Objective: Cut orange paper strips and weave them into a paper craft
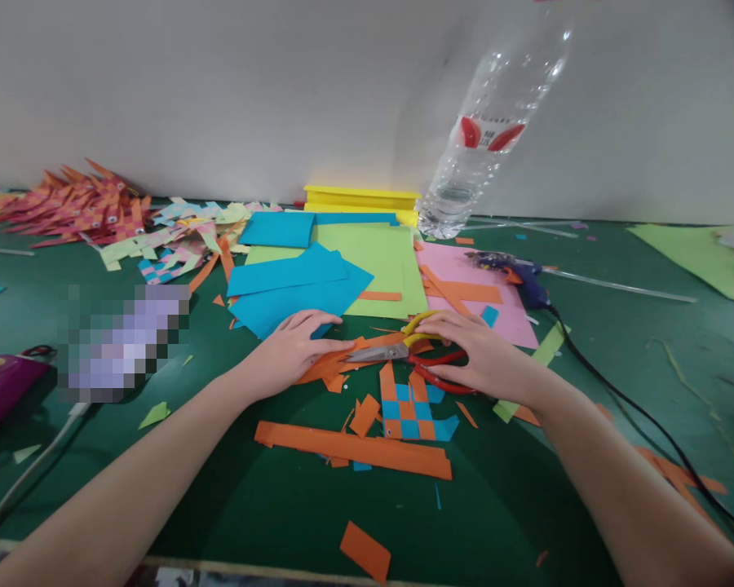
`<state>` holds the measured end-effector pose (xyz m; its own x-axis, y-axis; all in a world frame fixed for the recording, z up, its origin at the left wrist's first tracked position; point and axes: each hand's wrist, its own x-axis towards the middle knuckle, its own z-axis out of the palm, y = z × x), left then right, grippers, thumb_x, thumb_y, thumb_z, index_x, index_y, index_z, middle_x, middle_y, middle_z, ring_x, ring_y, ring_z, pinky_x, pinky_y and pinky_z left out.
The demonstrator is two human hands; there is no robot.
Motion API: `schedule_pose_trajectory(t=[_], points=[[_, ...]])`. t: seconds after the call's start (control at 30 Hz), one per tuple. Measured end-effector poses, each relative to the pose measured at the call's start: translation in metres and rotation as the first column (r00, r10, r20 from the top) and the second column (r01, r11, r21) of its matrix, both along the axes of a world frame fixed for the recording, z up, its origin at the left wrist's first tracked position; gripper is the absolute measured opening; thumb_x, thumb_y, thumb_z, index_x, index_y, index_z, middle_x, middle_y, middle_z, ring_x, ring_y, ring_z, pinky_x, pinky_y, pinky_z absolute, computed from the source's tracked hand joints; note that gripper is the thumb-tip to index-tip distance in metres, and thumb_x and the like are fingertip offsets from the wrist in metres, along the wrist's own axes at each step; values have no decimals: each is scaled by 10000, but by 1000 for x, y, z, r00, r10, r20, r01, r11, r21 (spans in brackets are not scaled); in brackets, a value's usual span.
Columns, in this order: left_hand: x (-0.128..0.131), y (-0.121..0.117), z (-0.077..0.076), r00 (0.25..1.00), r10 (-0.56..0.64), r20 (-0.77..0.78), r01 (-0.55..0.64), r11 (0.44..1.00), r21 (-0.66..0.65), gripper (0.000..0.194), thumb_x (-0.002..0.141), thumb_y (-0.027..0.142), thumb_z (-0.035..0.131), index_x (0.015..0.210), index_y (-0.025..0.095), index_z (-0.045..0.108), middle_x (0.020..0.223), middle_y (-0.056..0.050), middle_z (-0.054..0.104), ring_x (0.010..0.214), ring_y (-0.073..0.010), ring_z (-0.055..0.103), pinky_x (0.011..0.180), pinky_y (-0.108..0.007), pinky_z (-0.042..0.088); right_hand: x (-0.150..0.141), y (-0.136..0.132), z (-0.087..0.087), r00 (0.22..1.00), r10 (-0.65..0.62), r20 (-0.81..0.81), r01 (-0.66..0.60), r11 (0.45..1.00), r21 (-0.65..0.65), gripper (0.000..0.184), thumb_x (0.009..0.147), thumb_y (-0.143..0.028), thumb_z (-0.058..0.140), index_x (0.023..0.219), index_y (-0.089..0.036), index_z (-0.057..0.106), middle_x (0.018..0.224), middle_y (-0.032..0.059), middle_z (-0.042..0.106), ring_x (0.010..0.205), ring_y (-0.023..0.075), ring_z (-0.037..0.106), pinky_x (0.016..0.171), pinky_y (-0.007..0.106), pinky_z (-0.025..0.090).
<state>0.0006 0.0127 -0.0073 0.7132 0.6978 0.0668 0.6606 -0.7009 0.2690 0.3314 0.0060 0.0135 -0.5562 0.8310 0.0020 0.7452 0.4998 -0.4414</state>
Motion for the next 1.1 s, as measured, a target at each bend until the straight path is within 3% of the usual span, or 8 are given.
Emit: schedule_pose_trajectory(t=[0.37,0.57,0.87,1.1], points=[[2,0,2,999,13,-35,-14,1000,-15,524,1003,105,316,1374,407,530,1469,-48,427,1350,-292,367,1064,-557,395,-7,-5,6,999,6,51,-11,996,88,363,843,-405,615,1190,-300,611,1305,71,618,1248,334,546,1032,567,407],[2,0,0,1000,4,-6,-4,1000,14,509,1009,113,304,1351,387,562,1447,-41,459,1328,-265,397,1076,-506,402,-13,-7,6,999,12,34,-16,992,123,331,846,-406,609,1156,-290,622,1273,71,637,1206,327,576,999,551,438],[3,-1,1,999,15,-39,-15,1000,4,510,1015,115,313,1371,401,538,1458,-52,431,1344,-277,379,1077,-523,387,-11,-6,2,999,7,40,-8,999,31,389,860,-428,603,1213,-265,593,1315,84,604,1214,297,561,984,499,497],[4,0,2,999,17,-47,-17,1000,-5,523,990,73,362,1348,396,566,1451,-53,440,1345,-284,384,1075,-523,385,-9,-5,2,999,30,44,-33,998,52,411,871,-441,590,1232,-242,588,1311,104,591,1218,304,549,996,519,494]])
